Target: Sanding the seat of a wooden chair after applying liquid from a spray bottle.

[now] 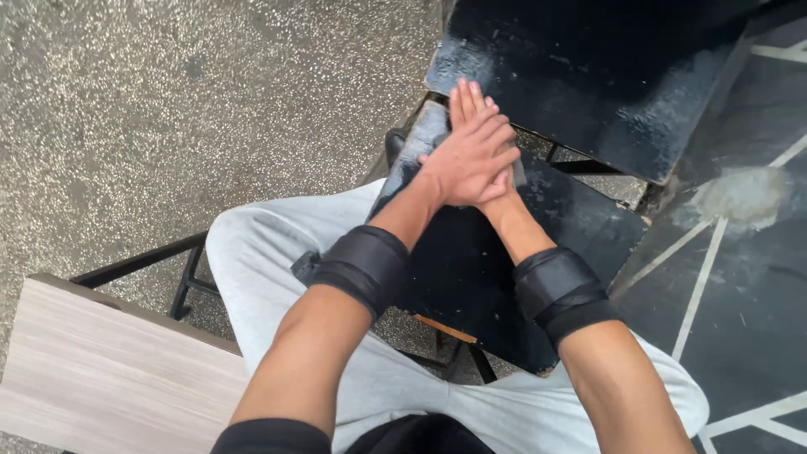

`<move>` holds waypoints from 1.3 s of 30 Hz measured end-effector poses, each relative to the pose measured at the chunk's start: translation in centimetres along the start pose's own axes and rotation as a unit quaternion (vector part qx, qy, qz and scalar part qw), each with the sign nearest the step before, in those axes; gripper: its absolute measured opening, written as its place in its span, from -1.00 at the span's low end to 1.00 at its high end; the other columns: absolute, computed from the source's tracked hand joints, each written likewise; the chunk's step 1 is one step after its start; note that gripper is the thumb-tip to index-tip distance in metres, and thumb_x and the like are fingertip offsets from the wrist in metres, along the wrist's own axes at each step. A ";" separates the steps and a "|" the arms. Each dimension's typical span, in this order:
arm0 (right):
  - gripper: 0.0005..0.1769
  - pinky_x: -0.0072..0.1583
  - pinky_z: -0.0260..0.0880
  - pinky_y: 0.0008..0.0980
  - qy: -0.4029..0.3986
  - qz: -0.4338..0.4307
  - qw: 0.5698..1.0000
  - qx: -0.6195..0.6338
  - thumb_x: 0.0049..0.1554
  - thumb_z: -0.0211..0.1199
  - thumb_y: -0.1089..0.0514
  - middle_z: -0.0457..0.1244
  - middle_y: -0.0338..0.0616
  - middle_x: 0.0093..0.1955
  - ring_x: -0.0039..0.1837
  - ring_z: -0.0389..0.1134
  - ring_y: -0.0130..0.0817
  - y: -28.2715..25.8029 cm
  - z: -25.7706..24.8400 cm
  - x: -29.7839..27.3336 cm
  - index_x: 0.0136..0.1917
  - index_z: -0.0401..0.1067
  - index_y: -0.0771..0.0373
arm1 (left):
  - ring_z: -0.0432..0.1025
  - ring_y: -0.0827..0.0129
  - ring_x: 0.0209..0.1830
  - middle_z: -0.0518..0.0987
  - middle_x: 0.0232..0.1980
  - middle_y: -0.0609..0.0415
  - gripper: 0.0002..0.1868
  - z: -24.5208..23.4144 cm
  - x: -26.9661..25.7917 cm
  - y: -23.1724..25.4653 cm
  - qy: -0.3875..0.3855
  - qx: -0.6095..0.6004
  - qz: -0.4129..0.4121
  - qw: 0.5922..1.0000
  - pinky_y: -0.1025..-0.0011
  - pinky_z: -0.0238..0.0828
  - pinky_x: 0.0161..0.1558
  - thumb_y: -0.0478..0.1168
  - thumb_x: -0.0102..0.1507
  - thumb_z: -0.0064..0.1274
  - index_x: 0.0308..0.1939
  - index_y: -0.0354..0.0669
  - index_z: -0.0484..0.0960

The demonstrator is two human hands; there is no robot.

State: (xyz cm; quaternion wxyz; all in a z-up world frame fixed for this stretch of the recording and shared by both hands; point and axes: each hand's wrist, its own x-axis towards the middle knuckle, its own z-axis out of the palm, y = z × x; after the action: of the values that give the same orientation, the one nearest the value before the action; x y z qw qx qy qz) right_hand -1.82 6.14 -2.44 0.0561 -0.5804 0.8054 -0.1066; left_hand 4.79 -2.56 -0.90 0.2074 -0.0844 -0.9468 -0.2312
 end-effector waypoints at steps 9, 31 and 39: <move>0.31 0.66 -0.38 0.02 0.035 0.148 0.988 -0.014 0.16 0.12 -0.58 -0.28 0.21 0.75 0.76 -0.33 0.06 4.9 -0.6 -14.7 0.68 -0.21 0.47 | 0.30 -0.12 0.26 0.49 0.03 -0.16 -0.57 8.0 4.7 11.8 -0.045 -0.117 0.131 0.983 -0.11 -0.03 0.47 0.05 0.04 0.10 -0.17 -0.16 0.63; 0.12 0.65 -0.41 0.07 0.018 0.208 0.897 -0.390 0.26 0.05 -0.49 -0.20 0.13 0.73 0.74 -0.24 -0.03 7.8 6.0 -25.5 0.67 -0.18 0.36 | 0.31 -0.03 0.34 0.53 0.14 -0.10 -0.61 10.4 3.3 18.6 -0.176 -0.202 0.189 0.945 -0.02 -0.01 0.55 0.02 0.17 0.02 -0.09 -0.14 0.69; 0.30 0.64 -0.46 0.09 -0.020 0.281 0.959 -0.026 0.18 0.01 -0.57 -0.35 0.29 0.74 0.75 -0.39 0.12 12.0 -1.6 -20.0 0.67 -0.26 0.53 | 0.28 -0.07 0.36 0.52 0.14 -0.13 -0.66 13.2 10.0 15.0 -0.168 -0.190 0.194 0.948 0.01 -0.05 0.52 0.01 0.20 0.05 -0.13 -0.14 0.67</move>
State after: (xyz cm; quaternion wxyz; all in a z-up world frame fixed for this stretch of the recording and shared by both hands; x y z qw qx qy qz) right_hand -6.78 28.91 -4.36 0.0849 -0.3335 0.9374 -0.0539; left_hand -5.05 17.49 -1.17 0.0667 -0.3417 -0.8718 -0.3445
